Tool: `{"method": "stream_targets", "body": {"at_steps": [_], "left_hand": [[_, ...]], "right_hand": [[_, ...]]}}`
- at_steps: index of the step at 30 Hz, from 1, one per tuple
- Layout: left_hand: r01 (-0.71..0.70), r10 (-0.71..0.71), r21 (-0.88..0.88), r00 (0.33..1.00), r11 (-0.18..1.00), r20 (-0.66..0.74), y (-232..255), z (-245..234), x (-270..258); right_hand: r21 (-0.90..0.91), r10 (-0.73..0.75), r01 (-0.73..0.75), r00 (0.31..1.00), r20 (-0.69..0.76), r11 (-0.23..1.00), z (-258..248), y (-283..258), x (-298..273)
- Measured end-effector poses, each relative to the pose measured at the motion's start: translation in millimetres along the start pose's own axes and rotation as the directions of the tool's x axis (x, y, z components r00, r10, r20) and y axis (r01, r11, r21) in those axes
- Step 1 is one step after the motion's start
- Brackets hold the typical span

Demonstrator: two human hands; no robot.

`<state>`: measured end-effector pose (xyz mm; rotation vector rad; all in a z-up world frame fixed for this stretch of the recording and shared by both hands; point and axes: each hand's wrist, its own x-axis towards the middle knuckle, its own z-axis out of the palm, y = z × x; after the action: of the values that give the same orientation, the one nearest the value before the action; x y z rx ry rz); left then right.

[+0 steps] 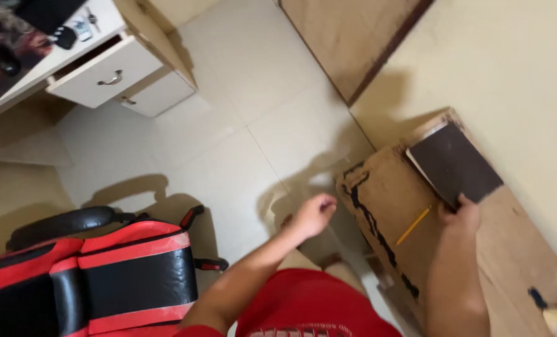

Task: Organize various desk items into a drawer and clear a wooden surface.

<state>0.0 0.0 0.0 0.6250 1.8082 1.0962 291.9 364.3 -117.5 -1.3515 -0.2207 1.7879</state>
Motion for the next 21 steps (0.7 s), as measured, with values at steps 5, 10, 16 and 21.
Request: {"method": "stream_targets", "body": {"at_steps": [5,10,16,21], "left_hand": [[-0.109,0.11,0.027,0.993,0.994,-0.032,-2.3,-12.1,16.3],[-0.068,0.072,0.046,0.994,0.997,-0.081,11.0,-9.5,3.8],[-0.029,0.025,-0.044,0.996,0.999,-0.085,15.5,4.0,-9.3],[0.049,-0.135,-0.357,0.966,0.933,-0.219,-10.0,3.8,-12.8]], "right_hand": [[-0.103,-0.006,-0.002,0.997,-0.075,0.995,-41.1,18.4,34.9],[-0.094,-0.008,0.006,1.0,-0.017,0.996,-8.9,16.4,-17.3],[-0.184,-0.162,0.216,0.95,0.268,0.959,42.0,4.6,-90.4],[-0.273,-0.032,0.156,0.913,0.407,0.949,89.0,13.4,-151.6]]}}
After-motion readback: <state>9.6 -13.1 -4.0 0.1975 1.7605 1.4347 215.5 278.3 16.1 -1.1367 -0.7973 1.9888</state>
